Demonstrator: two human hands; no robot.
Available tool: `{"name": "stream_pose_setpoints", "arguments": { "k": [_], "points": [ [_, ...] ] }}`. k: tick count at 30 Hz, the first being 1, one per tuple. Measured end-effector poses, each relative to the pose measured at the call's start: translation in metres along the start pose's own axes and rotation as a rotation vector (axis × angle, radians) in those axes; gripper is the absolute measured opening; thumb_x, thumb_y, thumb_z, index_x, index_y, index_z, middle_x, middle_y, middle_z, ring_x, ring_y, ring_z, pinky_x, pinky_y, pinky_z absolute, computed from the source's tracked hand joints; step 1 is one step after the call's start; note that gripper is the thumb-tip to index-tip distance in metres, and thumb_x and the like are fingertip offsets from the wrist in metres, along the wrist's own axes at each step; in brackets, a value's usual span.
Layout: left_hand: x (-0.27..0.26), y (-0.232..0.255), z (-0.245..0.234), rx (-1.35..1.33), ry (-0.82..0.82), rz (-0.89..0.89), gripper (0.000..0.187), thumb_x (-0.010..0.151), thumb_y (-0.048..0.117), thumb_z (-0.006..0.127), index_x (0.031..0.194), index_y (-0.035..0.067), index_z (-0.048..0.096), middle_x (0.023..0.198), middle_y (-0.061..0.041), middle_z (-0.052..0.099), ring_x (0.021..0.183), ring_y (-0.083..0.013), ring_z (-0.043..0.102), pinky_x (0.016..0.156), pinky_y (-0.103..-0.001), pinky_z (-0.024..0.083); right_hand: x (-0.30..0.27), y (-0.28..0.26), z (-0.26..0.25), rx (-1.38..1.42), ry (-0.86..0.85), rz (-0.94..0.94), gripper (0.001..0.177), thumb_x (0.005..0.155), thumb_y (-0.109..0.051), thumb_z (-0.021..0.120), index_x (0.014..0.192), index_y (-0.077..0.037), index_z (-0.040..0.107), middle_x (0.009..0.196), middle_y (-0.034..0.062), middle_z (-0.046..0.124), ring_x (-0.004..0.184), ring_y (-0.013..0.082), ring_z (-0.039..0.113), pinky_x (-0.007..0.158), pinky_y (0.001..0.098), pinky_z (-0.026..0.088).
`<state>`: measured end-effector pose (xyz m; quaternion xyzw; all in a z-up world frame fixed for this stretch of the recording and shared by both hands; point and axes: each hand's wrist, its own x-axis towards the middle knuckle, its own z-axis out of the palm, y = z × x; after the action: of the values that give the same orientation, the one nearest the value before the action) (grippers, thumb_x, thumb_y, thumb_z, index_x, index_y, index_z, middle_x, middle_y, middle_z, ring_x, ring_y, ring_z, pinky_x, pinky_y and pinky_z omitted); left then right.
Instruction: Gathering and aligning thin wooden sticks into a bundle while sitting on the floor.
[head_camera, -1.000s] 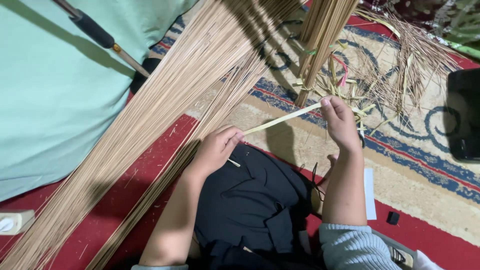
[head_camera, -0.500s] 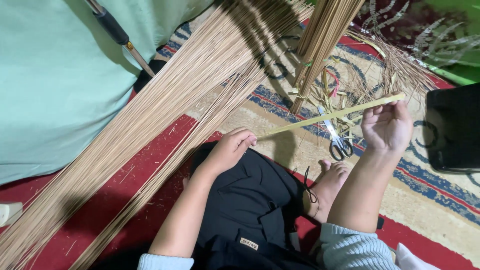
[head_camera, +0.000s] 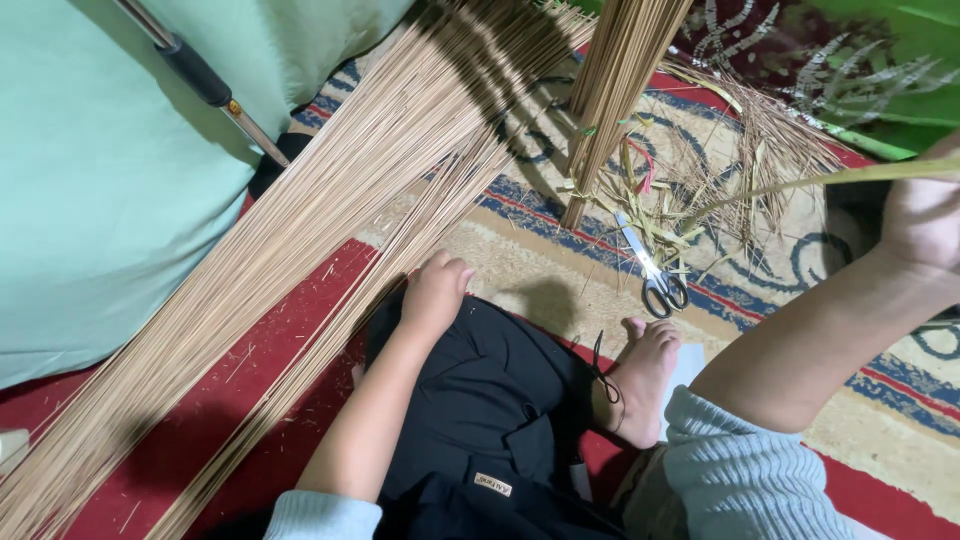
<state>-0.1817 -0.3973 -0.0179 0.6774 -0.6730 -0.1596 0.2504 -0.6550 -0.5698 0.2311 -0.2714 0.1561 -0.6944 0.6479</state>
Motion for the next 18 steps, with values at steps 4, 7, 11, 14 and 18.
{"name": "stream_pose_setpoints", "arguments": {
  "k": [4, 7, 11, 14, 18],
  "points": [
    [0.025, 0.068, -0.053, 0.029, -0.037, -0.190, 0.050, 0.082, 0.028, 0.083, 0.129, 0.018, 0.070, 0.155, -0.017, 0.032, 0.147, -0.0449, 0.016, 0.116, -0.074, 0.026, -0.017, 0.029, 0.087, -0.360, 0.022, -0.096, 0.023, 0.107, -0.031, 0.063, 0.117, -0.010, 0.068, 0.112, 0.0030, 0.071, 0.104, 0.0142, 0.074, 0.102, 0.0240, 0.062],
    [0.039, 0.131, -0.093, -0.266, -0.013, -0.150, 0.094, 0.089, 0.075, 0.049, 0.163, 0.024, 0.022, 0.171, -0.011, -0.009, 0.157, -0.0401, -0.004, 0.117, -0.077, -0.006, -0.040, 0.070, 0.146, -0.722, 0.042, -0.176, 0.025, 0.103, -0.043, 0.061, 0.106, -0.018, 0.065, 0.102, -0.0032, 0.067, 0.098, 0.0112, 0.071, 0.097, 0.0240, 0.060],
    [0.033, 0.193, -0.163, -1.049, -0.235, -0.183, 0.119, 0.067, 0.088, 0.038, 0.160, 0.014, 0.024, 0.155, -0.014, 0.049, 0.111, -0.0209, 0.048, 0.094, -0.045, 0.037, -0.070, 0.146, 0.171, -1.640, -0.924, -0.307, 0.009, 0.110, -0.005, 0.067, 0.111, 0.002, 0.072, 0.111, 0.0139, 0.063, 0.101, 0.0243, 0.055, 0.089, 0.0370, 0.044],
    [0.021, 0.173, -0.130, -0.946, -0.193, -0.162, 0.056, 0.089, 0.059, 0.043, 0.129, 0.021, 0.051, 0.104, -0.007, 0.065, 0.069, -0.0175, 0.066, 0.069, -0.033, 0.055, -0.078, 0.183, 0.157, -1.556, -0.989, -0.274, 0.007, 0.104, -0.002, 0.066, 0.102, 0.002, 0.071, 0.112, 0.0165, 0.061, 0.108, 0.0329, 0.056, 0.096, 0.0444, 0.044],
    [-0.014, 0.112, -0.096, -0.834, -0.088, 0.081, 0.025, 0.109, 0.019, 0.044, 0.104, 0.006, 0.064, 0.104, -0.008, 0.076, 0.102, -0.0260, 0.077, 0.088, -0.034, 0.065, -0.080, 0.179, 0.117, -1.340, -0.206, 0.141, 0.025, 0.122, -0.020, 0.040, 0.111, -0.013, 0.062, 0.100, -0.0016, 0.061, 0.089, 0.0084, 0.057, 0.082, 0.0200, 0.050]
  ]
}}
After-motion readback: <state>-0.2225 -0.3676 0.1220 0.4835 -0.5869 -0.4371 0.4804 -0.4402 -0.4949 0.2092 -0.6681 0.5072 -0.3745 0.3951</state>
